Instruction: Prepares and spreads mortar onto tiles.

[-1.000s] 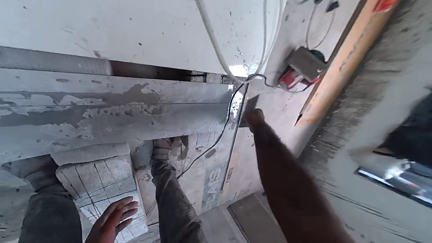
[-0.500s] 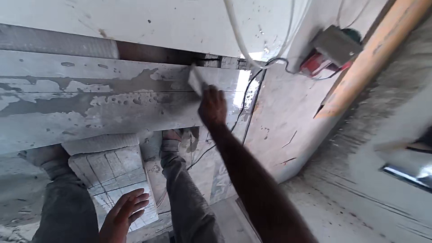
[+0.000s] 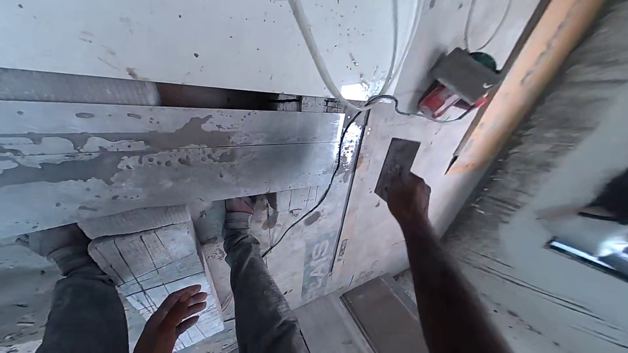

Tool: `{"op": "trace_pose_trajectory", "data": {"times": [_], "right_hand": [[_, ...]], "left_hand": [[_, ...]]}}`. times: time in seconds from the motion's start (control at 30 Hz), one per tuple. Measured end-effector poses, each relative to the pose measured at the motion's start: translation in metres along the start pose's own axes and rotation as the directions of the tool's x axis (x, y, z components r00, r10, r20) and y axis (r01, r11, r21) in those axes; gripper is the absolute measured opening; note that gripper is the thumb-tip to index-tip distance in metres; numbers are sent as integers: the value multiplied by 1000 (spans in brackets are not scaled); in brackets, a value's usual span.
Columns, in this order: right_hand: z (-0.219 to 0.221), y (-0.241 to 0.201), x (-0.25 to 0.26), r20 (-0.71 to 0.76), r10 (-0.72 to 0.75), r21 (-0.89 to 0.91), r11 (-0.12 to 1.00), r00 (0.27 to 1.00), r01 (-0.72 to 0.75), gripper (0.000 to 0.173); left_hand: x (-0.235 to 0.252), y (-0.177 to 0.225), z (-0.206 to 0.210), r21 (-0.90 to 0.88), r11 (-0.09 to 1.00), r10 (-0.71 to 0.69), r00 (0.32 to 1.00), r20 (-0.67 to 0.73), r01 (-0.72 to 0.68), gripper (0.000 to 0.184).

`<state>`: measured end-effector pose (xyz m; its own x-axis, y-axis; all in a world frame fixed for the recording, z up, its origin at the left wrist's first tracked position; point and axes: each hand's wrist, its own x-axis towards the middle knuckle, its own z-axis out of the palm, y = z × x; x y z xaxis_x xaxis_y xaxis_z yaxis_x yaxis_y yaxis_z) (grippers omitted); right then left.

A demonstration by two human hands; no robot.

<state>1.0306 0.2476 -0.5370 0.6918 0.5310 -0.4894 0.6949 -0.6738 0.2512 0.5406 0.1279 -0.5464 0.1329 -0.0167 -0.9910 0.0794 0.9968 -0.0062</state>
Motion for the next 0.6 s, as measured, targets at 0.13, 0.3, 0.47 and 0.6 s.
{"op": "trace_pose_trajectory", "data": {"times": [0.13,0.3,0.47,0.6], "right_hand": [[102,102,-80,369,277,-450,888,887,-91,35],[148,61,-142,518,198,-364,931,832,5,35],[168,-60,-154,20,-360,20,933,933,359,44],[192,-137,-159,-56,-508,70,857,859,511,44]], "left_hand": [[-4,2,-1,11,1000,8,1000,1,-8,42],[-2,4,-4,2,999,52,995,-82,-52,42],[0,-5,3,83,996,17,999,-41,-14,41],[0,3,-1,101,995,-3,998,-65,9,42]]}}
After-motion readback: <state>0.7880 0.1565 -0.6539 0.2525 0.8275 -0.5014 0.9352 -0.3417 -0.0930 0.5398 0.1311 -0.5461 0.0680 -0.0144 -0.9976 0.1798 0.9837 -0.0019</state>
